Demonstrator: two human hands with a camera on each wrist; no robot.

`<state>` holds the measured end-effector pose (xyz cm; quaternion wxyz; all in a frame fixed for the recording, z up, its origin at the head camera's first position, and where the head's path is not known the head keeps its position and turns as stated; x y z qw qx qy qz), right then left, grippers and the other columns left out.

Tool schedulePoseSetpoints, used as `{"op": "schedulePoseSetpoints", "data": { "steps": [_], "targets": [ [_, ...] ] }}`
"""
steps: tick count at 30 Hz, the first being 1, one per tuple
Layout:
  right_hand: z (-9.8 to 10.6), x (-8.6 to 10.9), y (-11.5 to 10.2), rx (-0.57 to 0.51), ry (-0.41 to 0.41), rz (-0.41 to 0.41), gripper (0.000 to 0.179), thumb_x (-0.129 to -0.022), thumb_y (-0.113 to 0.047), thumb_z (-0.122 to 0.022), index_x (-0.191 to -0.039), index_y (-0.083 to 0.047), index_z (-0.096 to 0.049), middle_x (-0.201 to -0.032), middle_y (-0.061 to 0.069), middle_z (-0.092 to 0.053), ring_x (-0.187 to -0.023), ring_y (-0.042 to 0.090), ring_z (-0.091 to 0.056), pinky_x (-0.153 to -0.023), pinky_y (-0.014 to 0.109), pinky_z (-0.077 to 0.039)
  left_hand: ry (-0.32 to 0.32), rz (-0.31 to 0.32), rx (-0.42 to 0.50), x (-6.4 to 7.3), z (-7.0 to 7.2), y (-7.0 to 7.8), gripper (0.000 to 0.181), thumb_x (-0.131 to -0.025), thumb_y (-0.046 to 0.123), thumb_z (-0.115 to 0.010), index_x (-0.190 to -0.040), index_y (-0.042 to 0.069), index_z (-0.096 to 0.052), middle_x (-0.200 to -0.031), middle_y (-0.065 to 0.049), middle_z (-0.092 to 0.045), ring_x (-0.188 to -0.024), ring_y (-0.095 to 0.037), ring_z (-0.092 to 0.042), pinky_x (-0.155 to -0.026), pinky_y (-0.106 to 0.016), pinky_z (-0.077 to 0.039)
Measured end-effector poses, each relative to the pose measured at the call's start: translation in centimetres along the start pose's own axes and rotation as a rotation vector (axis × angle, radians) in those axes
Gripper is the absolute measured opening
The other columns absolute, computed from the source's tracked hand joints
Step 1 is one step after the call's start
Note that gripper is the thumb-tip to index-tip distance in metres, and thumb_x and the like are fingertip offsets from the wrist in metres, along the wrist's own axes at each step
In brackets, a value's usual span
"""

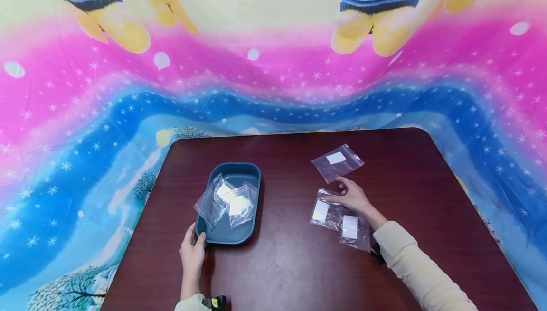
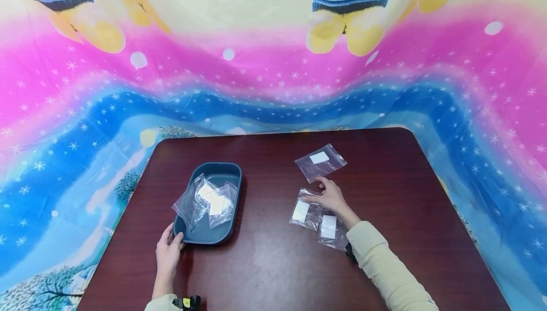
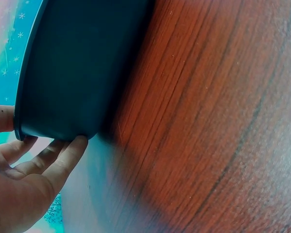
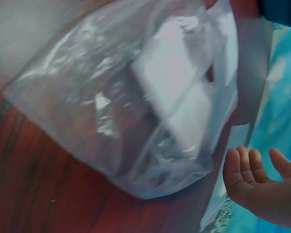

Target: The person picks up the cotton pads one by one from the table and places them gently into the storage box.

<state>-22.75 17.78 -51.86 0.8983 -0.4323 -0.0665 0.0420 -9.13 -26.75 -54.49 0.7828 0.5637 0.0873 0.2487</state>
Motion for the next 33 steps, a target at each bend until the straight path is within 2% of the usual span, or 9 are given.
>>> {"op": "schedulePoseSetpoints", "data": {
  "steps": [5, 7, 11, 15, 18, 24, 29, 33],
  "targets": [
    [0.3, -0.1, 1.1, 0.149, 0.039, 0.048, 0.074, -0.067, -0.028, -0.079, -0.123, 0.007, -0.048, -0.1, 0.025, -0.056, -0.091, 0.035, -0.052, -0.079, 0.045, -0.041, 0.012, -0.004, 0.0, 0.0, -0.1, 0.0, 0.044, -0.093, 0.003, -0.045, -0.136, -0.001, -0.037, -0.135, -0.024, -0.04, -0.12, -0.033, -0.041, -0.086, -0.045, -0.043],
    [0.4, -0.1, 1.4, 0.181, 0.043, 0.04, 0.074, -0.067, -0.029, -0.079, -0.122, 0.008, -0.048, -0.098, 0.025, -0.057, -0.089, 0.036, -0.052, -0.078, 0.046, -0.041, 0.008, -0.004, 0.006, 0.0, -0.1, 0.1, 0.044, -0.093, 0.003, -0.045, -0.136, -0.002, -0.037, -0.136, -0.024, -0.039, -0.12, -0.033, -0.041, -0.086, -0.044, -0.043],
    [0.5, -0.1, 2.0, 0.203, 0.033, -0.018, 0.075, -0.066, -0.032, -0.079, -0.121, 0.009, -0.048, -0.092, 0.021, -0.057, -0.085, 0.034, -0.051, -0.078, 0.045, -0.041, 0.001, -0.008, 0.018, 0.1, -0.1, 0.3, 0.044, -0.093, 0.004, -0.044, -0.136, -0.003, -0.036, -0.135, -0.025, -0.039, -0.12, -0.034, -0.041, -0.086, -0.04, -0.045],
    [0.2, -0.4, 2.5, 0.225, 0.018, -0.058, 0.076, -0.066, -0.035, -0.079, -0.119, 0.01, -0.049, -0.085, 0.017, -0.057, -0.079, 0.03, -0.052, -0.073, 0.043, -0.041, 0.003, -0.007, 0.025, 0.1, 0.0, 0.4, 0.044, -0.093, 0.004, -0.045, -0.136, -0.003, -0.036, -0.134, -0.025, -0.04, -0.119, -0.034, -0.041, -0.082, -0.03, -0.047],
    [-0.1, -0.6, 2.6, 0.228, 0.004, -0.063, 0.074, -0.065, -0.035, -0.08, -0.116, 0.01, -0.05, -0.083, 0.016, -0.056, -0.077, 0.029, -0.052, -0.072, 0.043, -0.042, 0.003, -0.004, 0.028, 0.1, 0.0, 0.4, 0.044, -0.094, 0.004, -0.045, -0.136, -0.003, -0.036, -0.135, -0.025, -0.04, -0.12, -0.033, -0.041, -0.081, -0.027, -0.046],
    [-0.8, -0.6, 2.4, 0.214, -0.027, -0.065, 0.07, -0.062, -0.031, -0.082, -0.111, 0.01, -0.053, -0.084, 0.016, -0.057, -0.079, 0.03, -0.053, -0.072, 0.043, -0.042, 0.01, -0.012, 0.028, 0.1, 0.0, 0.5, 0.044, -0.093, 0.004, -0.045, -0.136, -0.003, -0.037, -0.134, -0.026, -0.04, -0.119, -0.033, -0.041, -0.082, -0.028, -0.046],
    [-1.2, -0.5, 2.3, 0.303, -0.021, -0.043, 0.057, -0.058, -0.028, -0.083, -0.096, 0.004, -0.056, -0.082, 0.013, -0.055, -0.079, 0.03, -0.052, -0.071, 0.041, -0.042, 0.016, -0.023, 0.022, 0.2, 0.0, 0.5, 0.043, -0.093, 0.005, -0.045, -0.135, -0.003, -0.037, -0.133, -0.026, -0.041, -0.118, -0.034, -0.042, -0.081, -0.027, -0.046],
    [-1.3, -0.5, 2.4, 0.344, -0.009, -0.051, 0.046, -0.059, -0.026, -0.082, -0.086, 0.001, -0.057, -0.083, 0.014, -0.053, -0.081, 0.032, -0.051, -0.072, 0.043, -0.041, 0.022, -0.028, 0.013, 0.2, 0.0, 0.5, 0.043, -0.093, 0.004, -0.045, -0.135, -0.003, -0.038, -0.133, -0.025, -0.042, -0.118, -0.034, -0.043, -0.079, -0.027, -0.046]
  ]
}}
Point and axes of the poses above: each hand's wrist, its own x-axis away from the middle knuckle, its own z-axis out of the back of the hand, y = z × x, the point moved 5 cm from there along -x, towards the middle knuckle
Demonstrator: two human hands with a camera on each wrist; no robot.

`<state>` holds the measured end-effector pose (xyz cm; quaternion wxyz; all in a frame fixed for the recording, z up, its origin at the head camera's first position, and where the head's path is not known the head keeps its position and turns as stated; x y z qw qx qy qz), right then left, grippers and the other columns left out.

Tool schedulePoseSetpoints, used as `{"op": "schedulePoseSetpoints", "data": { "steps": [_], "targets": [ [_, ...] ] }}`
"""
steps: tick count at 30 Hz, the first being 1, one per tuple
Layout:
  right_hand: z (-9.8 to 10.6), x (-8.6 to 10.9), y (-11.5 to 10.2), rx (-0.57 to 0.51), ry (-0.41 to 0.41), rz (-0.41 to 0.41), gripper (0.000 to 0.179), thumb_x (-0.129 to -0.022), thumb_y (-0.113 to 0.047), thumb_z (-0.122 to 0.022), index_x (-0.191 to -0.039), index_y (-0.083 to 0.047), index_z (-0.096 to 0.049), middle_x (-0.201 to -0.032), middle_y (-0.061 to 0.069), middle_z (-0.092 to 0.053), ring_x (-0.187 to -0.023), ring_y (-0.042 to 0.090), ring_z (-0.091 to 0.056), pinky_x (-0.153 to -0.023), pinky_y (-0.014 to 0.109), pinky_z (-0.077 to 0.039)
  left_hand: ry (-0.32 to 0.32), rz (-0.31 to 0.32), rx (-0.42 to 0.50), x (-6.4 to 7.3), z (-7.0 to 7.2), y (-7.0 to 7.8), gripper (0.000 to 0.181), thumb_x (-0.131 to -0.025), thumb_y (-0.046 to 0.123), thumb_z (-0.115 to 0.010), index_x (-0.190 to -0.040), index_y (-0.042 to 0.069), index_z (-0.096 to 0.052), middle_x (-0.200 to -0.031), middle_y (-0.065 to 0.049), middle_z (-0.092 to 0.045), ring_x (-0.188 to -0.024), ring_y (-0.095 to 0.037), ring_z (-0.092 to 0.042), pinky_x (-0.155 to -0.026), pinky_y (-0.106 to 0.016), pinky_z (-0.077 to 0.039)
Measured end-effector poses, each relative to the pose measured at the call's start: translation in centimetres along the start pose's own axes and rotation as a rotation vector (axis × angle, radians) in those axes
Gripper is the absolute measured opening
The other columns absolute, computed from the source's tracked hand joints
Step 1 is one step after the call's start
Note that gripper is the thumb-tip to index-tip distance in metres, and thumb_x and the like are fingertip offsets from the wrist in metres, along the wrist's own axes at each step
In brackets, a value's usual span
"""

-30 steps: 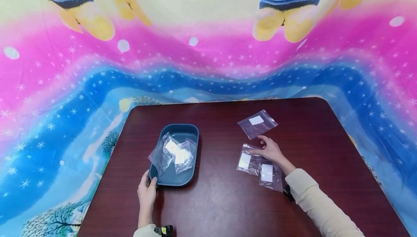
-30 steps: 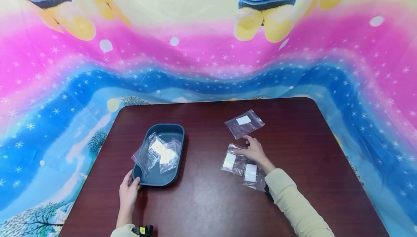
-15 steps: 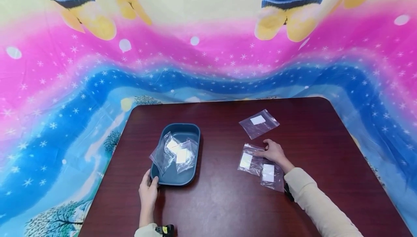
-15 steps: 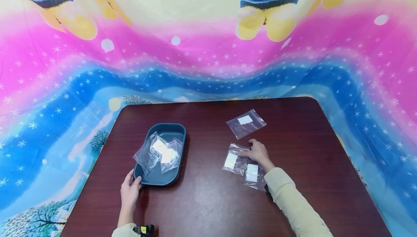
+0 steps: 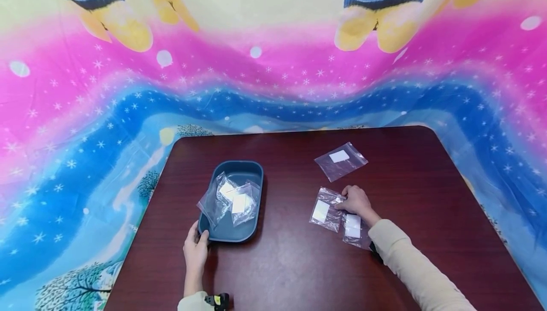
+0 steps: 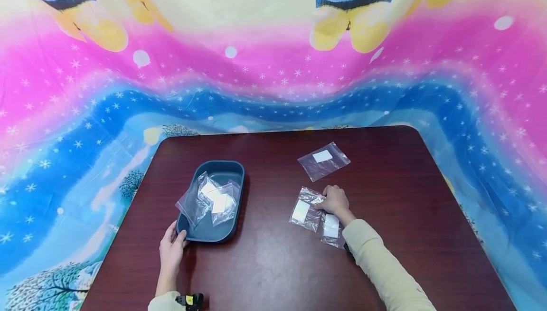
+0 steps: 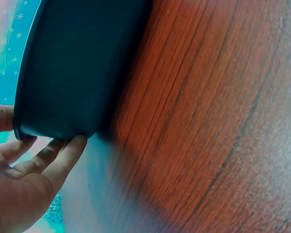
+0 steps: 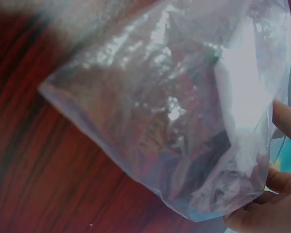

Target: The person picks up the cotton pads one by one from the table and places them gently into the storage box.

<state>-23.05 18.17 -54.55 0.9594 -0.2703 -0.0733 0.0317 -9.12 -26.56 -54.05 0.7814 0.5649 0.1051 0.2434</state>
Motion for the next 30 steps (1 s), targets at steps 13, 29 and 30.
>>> {"op": "schedulePoseSetpoints", "data": {
  "steps": [13, 29, 30],
  "targets": [
    [1.4, 0.2, 0.3, -0.116, 0.111, -0.004, 0.017, -0.068, -0.016, -0.074, -0.068, -0.002, -0.065, -0.068, 0.009, -0.062, -0.071, 0.031, -0.056, -0.065, 0.041, -0.043, -0.008, 0.005, -0.021, -0.1, -0.1, 0.2, 0.044, -0.092, 0.003, -0.045, -0.135, -0.003, -0.037, -0.134, -0.025, -0.041, -0.12, -0.034, -0.041, -0.084, -0.039, -0.045],
    [2.7, -0.4, 1.7, -0.838, -0.002, -0.204, 0.028, -0.086, 0.001, -0.057, -0.104, 0.022, -0.053, -0.061, 0.001, -0.064, -0.052, 0.004, -0.058, -0.049, 0.018, -0.048, -0.004, 0.001, -0.022, -0.1, 0.0, 0.2, 0.044, -0.092, 0.002, -0.045, -0.135, -0.004, -0.037, -0.133, -0.025, -0.041, -0.119, -0.033, -0.042, -0.08, -0.03, -0.046],
    [2.8, -0.4, 1.6, -0.872, -0.013, -0.212, 0.029, -0.086, 0.001, -0.057, -0.105, 0.022, -0.052, -0.061, 0.0, -0.064, -0.052, 0.004, -0.059, -0.049, 0.018, -0.048, -0.005, 0.004, -0.021, -0.1, 0.0, 0.2, 0.044, -0.092, 0.002, -0.045, -0.135, -0.003, -0.037, -0.134, -0.025, -0.041, -0.119, -0.033, -0.042, -0.081, -0.031, -0.046]
  ]
}}
Point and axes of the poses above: each hand's wrist, its own x-axis away from the middle knuckle, its own z-axis out of the back of the hand, y = z × x, the point moved 5 cm from there along -x, towards the middle knuckle
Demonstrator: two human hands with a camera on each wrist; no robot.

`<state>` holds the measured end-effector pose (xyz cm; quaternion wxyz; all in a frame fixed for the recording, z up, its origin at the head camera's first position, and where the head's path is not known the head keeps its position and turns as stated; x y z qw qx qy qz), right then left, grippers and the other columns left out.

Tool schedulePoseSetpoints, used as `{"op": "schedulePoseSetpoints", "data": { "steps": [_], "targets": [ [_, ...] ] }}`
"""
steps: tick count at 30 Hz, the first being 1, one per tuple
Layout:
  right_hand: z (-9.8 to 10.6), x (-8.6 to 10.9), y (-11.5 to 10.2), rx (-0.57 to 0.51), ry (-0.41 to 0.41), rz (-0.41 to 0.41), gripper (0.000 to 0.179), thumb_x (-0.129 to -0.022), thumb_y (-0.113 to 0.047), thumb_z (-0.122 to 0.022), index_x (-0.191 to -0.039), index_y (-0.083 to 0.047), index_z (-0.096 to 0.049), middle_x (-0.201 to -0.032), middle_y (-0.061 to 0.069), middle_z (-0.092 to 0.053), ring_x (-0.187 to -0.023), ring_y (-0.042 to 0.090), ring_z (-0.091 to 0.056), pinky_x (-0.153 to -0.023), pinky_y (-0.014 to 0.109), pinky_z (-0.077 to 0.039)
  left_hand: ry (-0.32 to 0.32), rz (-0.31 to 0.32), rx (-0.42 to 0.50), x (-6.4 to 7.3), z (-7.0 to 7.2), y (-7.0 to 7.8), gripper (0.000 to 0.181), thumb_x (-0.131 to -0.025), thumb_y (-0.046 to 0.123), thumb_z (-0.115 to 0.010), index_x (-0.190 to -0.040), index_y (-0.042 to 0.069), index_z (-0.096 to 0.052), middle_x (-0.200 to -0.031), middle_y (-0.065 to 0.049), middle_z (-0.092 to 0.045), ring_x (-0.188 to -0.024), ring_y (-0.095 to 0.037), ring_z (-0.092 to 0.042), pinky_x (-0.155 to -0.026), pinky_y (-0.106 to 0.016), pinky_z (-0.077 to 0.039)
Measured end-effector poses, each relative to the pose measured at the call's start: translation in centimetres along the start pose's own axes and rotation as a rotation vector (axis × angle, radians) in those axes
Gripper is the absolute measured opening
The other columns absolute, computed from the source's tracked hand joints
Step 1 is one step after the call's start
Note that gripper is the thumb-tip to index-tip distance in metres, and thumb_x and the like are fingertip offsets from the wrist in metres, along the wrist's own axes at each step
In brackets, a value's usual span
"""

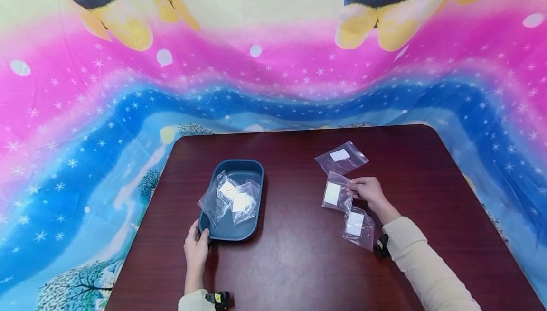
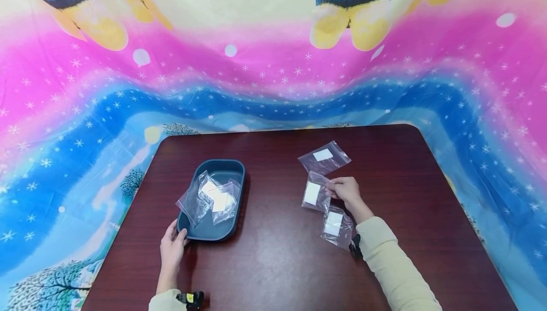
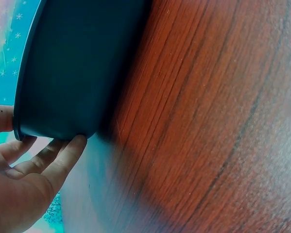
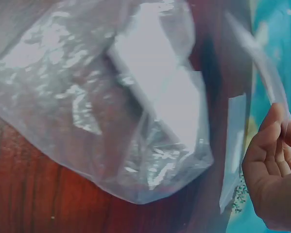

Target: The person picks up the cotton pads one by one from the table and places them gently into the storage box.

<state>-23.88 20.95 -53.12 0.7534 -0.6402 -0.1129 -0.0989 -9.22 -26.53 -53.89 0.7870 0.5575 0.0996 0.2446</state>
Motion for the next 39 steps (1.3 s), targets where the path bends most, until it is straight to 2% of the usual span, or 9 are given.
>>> {"op": "schedulePoseSetpoints", "data": {
  "steps": [3, 9, 16, 19, 24, 27, 31, 35, 39],
  "targets": [
    [-0.1, 0.1, -0.5, -0.063, -0.008, -0.016, 0.03, -0.086, 0.001, -0.058, -0.105, 0.022, -0.051, -0.059, -0.002, -0.064, -0.052, 0.005, -0.06, -0.05, 0.017, -0.048, 0.0, 0.004, 0.01, 0.0, 0.0, 0.0, 0.044, -0.093, 0.002, -0.045, -0.135, -0.003, -0.037, -0.134, -0.025, -0.041, -0.119, -0.033, -0.042, -0.081, -0.03, -0.046],
    [-0.9, 0.2, -1.3, -0.107, -0.037, -0.012, 0.03, -0.086, 0.002, -0.058, -0.106, 0.023, -0.05, -0.061, -0.001, -0.064, -0.053, 0.006, -0.061, -0.051, 0.017, -0.049, -0.001, -0.001, 0.015, 0.0, 0.0, -0.1, 0.043, -0.093, 0.003, -0.045, -0.135, -0.002, -0.038, -0.133, -0.025, -0.042, -0.118, -0.032, -0.043, -0.078, -0.024, -0.046],
    [-2.3, -0.1, -2.4, -0.124, -0.081, 0.012, 0.03, -0.087, 0.002, -0.057, -0.106, 0.024, -0.05, -0.061, -0.002, -0.064, -0.055, 0.005, -0.061, -0.054, 0.018, -0.049, -0.009, -0.002, 0.013, -0.1, 0.0, 0.0, 0.044, -0.093, 0.004, -0.046, -0.136, -0.002, -0.037, -0.134, -0.024, -0.041, -0.119, -0.032, -0.042, -0.079, -0.027, -0.046],
    [-3.1, -0.1, -3.0, -0.165, -0.1, 0.009, 0.03, -0.086, 0.003, -0.057, -0.106, 0.023, -0.049, -0.061, -0.001, -0.064, -0.056, 0.006, -0.062, -0.056, 0.019, -0.05, -0.014, 0.005, 0.016, 0.0, -0.1, 0.1, 0.044, -0.094, 0.005, -0.046, -0.136, -0.001, -0.037, -0.135, -0.023, -0.041, -0.119, -0.031, -0.042, -0.08, -0.027, -0.046],
    [-4.8, 0.0, -4.3, -0.178, -0.13, 0.006, 0.033, -0.087, 0.002, -0.057, -0.11, 0.023, -0.048, -0.064, -0.001, -0.065, -0.058, 0.005, -0.062, -0.057, 0.019, -0.051, -0.01, 0.002, 0.024, 0.0, -0.1, -0.1, 0.044, -0.094, 0.005, -0.046, -0.136, -0.001, -0.037, -0.134, -0.024, -0.041, -0.119, -0.033, -0.042, -0.084, -0.035, -0.046],
    [-5.9, 0.0, -5.2, -0.184, -0.143, 0.005, 0.031, -0.087, 0.0, -0.058, -0.109, 0.021, -0.051, -0.065, -0.001, -0.065, -0.059, 0.005, -0.061, -0.057, 0.018, -0.05, 0.005, -0.028, 0.032, 0.1, -0.1, -0.1, 0.042, -0.093, 0.006, -0.046, -0.134, -0.002, -0.039, -0.133, -0.025, -0.042, -0.118, -0.034, -0.043, -0.084, -0.041, -0.046],
    [-7.4, -0.2, -6.4, -0.216, -0.154, 0.007, 0.029, -0.086, 0.001, -0.059, -0.107, 0.02, -0.053, -0.065, -0.001, -0.065, -0.059, 0.005, -0.061, -0.056, 0.018, -0.05, 0.027, -0.063, 0.061, 0.4, 0.0, 0.1, 0.041, -0.092, 0.007, -0.048, -0.132, -0.002, -0.042, -0.13, -0.027, -0.045, -0.115, -0.034, -0.046, -0.081, -0.041, -0.047],
    [-8.9, -0.4, -7.3, -0.22, -0.155, 0.001, 0.032, -0.086, 0.001, -0.059, -0.111, 0.02, -0.051, -0.065, -0.002, -0.064, -0.058, 0.005, -0.06, -0.055, 0.018, -0.049, 0.009, -0.031, 0.046, 0.2, 0.0, 0.0, 0.043, -0.093, 0.005, -0.046, -0.134, -0.001, -0.04, -0.132, -0.026, -0.043, -0.117, -0.034, -0.044, -0.084, -0.041, -0.046],
    [-10.4, -0.5, -7.9, -0.242, -0.166, -0.01, 0.031, -0.086, 0.002, -0.058, -0.11, 0.02, -0.052, -0.065, -0.001, -0.064, -0.057, 0.005, -0.06, -0.055, 0.02, -0.05, -0.004, -0.002, 0.028, 0.1, 0.0, -0.1, 0.044, -0.093, 0.004, -0.046, -0.136, -0.002, -0.037, -0.134, -0.024, -0.042, -0.118, -0.033, -0.043, -0.081, -0.031, -0.046]
  ]
}}
Point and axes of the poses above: each hand's wrist, its own x-axis away from the middle knuckle, its own z-axis out of the back of the hand, y = z × x, the point moved 5 cm from there along -x, towards the middle knuckle
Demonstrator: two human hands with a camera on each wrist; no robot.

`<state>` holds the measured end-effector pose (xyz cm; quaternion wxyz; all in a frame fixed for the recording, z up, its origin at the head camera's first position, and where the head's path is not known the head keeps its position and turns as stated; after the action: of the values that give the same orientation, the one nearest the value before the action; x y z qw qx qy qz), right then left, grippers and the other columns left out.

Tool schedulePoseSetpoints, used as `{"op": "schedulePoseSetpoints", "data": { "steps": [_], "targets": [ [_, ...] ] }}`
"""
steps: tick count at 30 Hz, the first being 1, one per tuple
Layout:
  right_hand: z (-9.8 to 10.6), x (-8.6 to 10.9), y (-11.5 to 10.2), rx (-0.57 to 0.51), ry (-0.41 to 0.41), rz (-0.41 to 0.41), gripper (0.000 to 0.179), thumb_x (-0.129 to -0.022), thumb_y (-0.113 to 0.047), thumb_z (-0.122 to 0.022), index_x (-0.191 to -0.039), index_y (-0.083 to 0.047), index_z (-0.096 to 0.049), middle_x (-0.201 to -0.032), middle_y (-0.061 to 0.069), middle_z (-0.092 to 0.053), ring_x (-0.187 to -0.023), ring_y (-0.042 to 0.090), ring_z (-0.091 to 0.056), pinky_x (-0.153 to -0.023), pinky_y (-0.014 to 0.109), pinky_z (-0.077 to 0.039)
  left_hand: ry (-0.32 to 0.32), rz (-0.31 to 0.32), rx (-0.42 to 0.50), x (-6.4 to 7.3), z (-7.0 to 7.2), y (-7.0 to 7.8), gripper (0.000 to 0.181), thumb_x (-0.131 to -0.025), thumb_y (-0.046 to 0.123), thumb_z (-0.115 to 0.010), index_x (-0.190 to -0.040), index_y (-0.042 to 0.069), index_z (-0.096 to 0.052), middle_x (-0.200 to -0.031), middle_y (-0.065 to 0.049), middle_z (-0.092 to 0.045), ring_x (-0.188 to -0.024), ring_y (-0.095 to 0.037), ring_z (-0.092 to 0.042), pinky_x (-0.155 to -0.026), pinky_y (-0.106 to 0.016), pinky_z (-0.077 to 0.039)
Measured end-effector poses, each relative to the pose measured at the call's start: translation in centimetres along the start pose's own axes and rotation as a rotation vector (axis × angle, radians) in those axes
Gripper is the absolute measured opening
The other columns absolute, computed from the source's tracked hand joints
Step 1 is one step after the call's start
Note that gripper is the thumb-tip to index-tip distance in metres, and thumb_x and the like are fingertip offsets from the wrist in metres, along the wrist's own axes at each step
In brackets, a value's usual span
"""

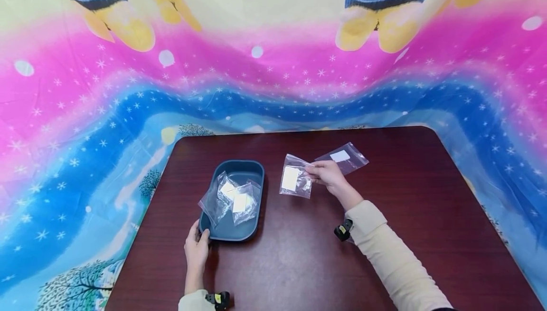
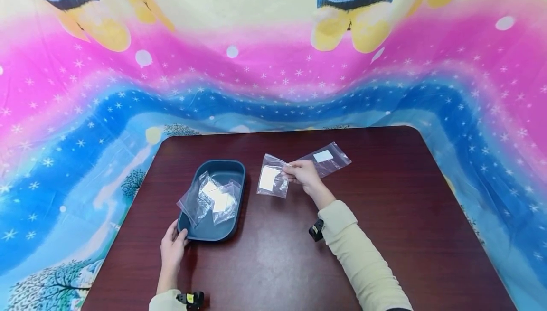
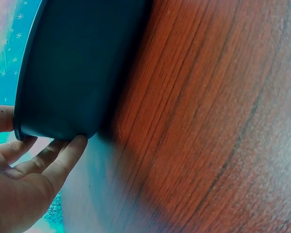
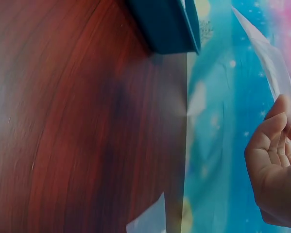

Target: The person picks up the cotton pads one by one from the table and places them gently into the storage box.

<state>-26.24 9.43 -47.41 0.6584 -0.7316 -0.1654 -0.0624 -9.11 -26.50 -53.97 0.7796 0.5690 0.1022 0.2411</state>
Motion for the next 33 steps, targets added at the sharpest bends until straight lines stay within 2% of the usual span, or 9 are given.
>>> {"op": "schedulePoseSetpoints", "data": {
  "steps": [4, 14, 27, 33],
  "targets": [
    [-1.6, -0.1, 0.0, -0.02, 0.005, -0.008, 0.027, -0.085, 0.002, -0.059, -0.107, 0.018, -0.055, -0.064, -0.001, -0.063, -0.056, 0.006, -0.06, -0.054, 0.02, -0.049, -0.001, -0.001, -0.004, 0.1, 0.1, 0.1, 0.044, -0.094, 0.005, -0.046, -0.136, -0.002, -0.037, -0.134, -0.024, -0.042, -0.118, -0.032, -0.043, -0.078, -0.025, -0.046],
    [-5.7, -0.5, 0.2, -0.099, -0.009, -0.02, 0.019, -0.083, 0.005, -0.059, -0.099, 0.016, -0.059, -0.061, 0.002, -0.062, -0.052, 0.008, -0.059, -0.051, 0.02, -0.049, 0.001, -0.016, -0.001, 0.0, 0.1, -0.1, 0.044, -0.093, 0.004, -0.046, -0.135, -0.003, -0.037, -0.132, -0.025, -0.042, -0.117, -0.034, -0.044, -0.074, -0.021, -0.046],
    [-9.6, -1.4, 0.6, -0.079, -0.032, -0.037, 0.019, -0.082, 0.003, -0.062, -0.098, 0.015, -0.062, -0.062, 0.006, -0.063, -0.051, 0.009, -0.059, -0.052, 0.022, -0.049, -0.01, -0.015, 0.008, 0.1, 0.0, -0.1, 0.044, -0.093, 0.004, -0.045, -0.136, -0.002, -0.037, -0.133, -0.025, -0.042, -0.118, -0.034, -0.043, -0.075, -0.02, -0.046],
    [-11.5, -1.7, 1.1, -0.024, -0.07, -0.059, 0.021, -0.084, -0.002, -0.063, -0.1, 0.011, -0.064, -0.067, 0.007, -0.065, -0.053, 0.009, -0.06, -0.057, 0.024, -0.05, -0.007, -0.014, 0.009, 0.1, 0.0, -0.1, 0.044, -0.094, 0.005, -0.046, -0.136, -0.002, -0.037, -0.133, -0.024, -0.042, -0.117, -0.033, -0.044, -0.074, -0.02, -0.046]
  ]
}}
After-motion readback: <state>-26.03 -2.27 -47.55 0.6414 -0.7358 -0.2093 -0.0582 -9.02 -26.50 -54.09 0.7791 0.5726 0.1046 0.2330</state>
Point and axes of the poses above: each hand's wrist, its own x-axis away from the middle knuckle, its own z-axis out of the back of the hand, y = z × x, the point moved 5 cm from there along -x, towards the middle knuckle
